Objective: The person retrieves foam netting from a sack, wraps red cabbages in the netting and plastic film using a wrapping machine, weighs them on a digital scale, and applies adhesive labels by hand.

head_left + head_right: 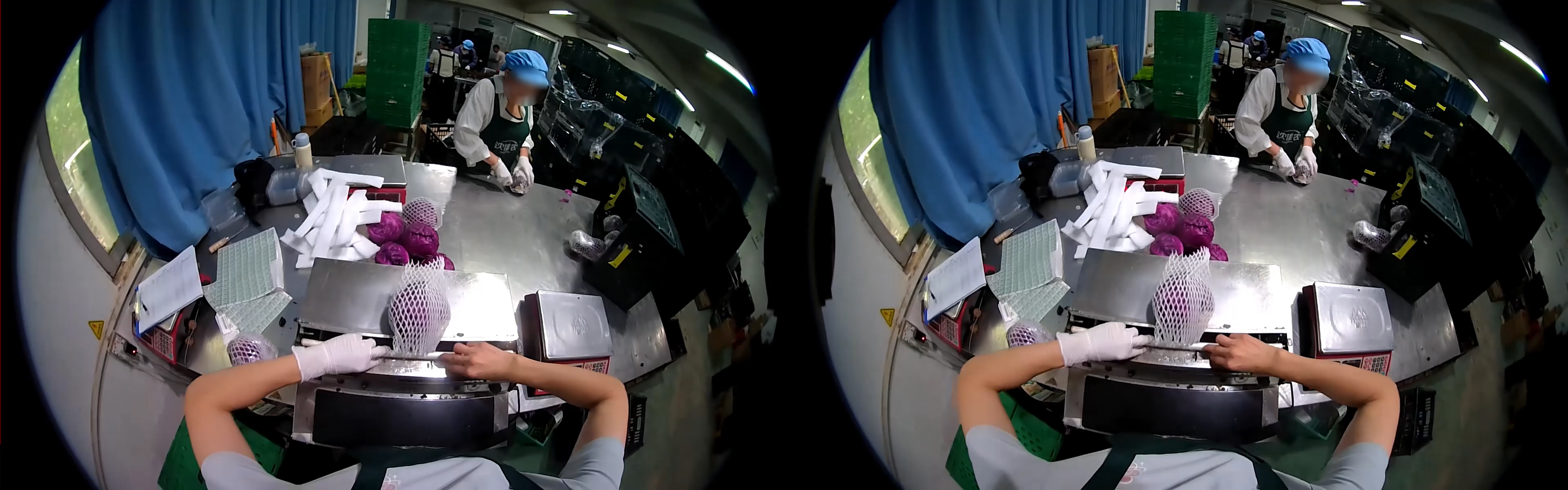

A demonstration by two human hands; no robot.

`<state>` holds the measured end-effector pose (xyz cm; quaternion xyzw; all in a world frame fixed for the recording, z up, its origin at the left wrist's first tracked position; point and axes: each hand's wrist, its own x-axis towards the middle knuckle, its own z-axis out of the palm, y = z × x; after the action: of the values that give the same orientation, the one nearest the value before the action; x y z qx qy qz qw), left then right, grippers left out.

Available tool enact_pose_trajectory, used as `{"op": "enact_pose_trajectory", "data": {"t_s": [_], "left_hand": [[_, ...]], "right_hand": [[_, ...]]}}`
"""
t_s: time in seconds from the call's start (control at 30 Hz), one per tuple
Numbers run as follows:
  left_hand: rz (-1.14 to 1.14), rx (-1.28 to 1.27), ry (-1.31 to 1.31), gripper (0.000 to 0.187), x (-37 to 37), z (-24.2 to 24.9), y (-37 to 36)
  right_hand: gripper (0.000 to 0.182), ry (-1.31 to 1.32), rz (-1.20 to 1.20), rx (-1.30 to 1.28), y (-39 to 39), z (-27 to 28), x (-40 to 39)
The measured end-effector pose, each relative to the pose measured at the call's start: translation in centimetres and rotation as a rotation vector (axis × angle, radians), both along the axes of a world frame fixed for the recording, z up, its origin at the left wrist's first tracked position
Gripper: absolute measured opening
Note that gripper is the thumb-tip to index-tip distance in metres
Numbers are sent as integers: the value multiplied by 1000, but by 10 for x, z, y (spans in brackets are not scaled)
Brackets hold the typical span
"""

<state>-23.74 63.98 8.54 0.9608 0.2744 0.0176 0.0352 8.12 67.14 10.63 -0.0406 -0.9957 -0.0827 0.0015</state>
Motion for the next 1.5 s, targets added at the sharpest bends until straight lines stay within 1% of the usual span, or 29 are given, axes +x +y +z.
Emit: {"op": "enact_pose_trajectory", "data": {"t_s": [0.07,0.1,0.17,0.2,0.23,0.3,0.37,0.43,0.47,0.5,0.53,0.57,0.63,0.67,0.7,0.73,0.77,0.8,0.83,0.9,0.93,0.97,1.17,1.3,1.37,1.4,1.43,1.47,1.5], "left_hand": [[61,-30,-70,31,3,-2,1],[161,-131,-36,25,4,-2,0],[20,-16,-102,21,-3,3,-2],[322,-328,-148,17,2,10,-11],[320,-360,-322,15,-9,-8,-14],[185,-587,-509,13,-19,13,-27],[430,-991,-420,14,-14,70,-53],[332,-1056,-403,14,-16,102,-61],[142,-956,-413,13,-20,115,-58],[70,-854,-444,11,-18,144,-59],[4,-771,-558,11,-23,159,-53],[11,-816,-753,12,-22,172,-46],[344,-649,-854,13,-11,170,-12],[407,-447,-846,13,0,162,11],[293,-349,-828,19,-1,134,46],[328,-445,-785,31,3,114,66],[455,-588,-618,53,10,103,73],[438,-607,-533,79,15,89,79],[408,-474,-401,102,15,60,88],[305,-369,-384,111,23,16,84],[352,-428,-461,113,29,10,81],[402,-490,-537,114,33,5,79],[434,-441,-638,105,36,7,70],[438,-352,-707,105,34,17,42],[475,-484,-777,100,39,39,3],[445,-628,-892,94,43,42,-18],[485,-737,-830,88,44,49,-43],[500,-817,-922,76,49,46,-68],[727,-1390,-848,64,51,59,-88]], "right_hand": [[26,69,-57,-38,-4,-1,4],[30,132,-100,-75,-7,-5,8],[19,291,-177,-155,-12,-17,14],[17,359,-278,-172,-21,-18,16],[17,384,-337,-241,-27,-24,19],[18,395,-501,-468,-55,-20,28],[15,455,-522,-624,-76,11,33],[16,440,-614,-1033,-93,72,32],[16,484,-569,-1069,-98,101,33],[16,527,-524,-1104,-97,120,33],[15,713,-470,-1126,-89,123,36],[14,900,-411,-1142,-78,126,39],[16,1004,-552,-856,-28,112,38],[21,1009,-573,-777,3,100,28],[30,1013,-589,-694,28,85,16],[48,834,-633,-616,45,67,11],[67,656,-671,-533,60,48,6],[85,549,-681,-614,71,19,2],[102,440,-691,-696,75,0,-1],[114,375,-666,-867,60,0,-23],[113,411,-717,-777,64,-25,-26],[113,409,-717,-780,65,-26,-29],[105,668,-645,-827,62,-22,-37],[100,637,-768,-898,22,18,-29],[99,647,-747,-962,-3,17,-21],[92,677,-754,-990,-24,25,-17],[85,578,-759,-1074,-41,32,-12],[78,458,-789,-1130,-57,30,-7],[73,363,-833,-1371,-72,24,-6]]}}
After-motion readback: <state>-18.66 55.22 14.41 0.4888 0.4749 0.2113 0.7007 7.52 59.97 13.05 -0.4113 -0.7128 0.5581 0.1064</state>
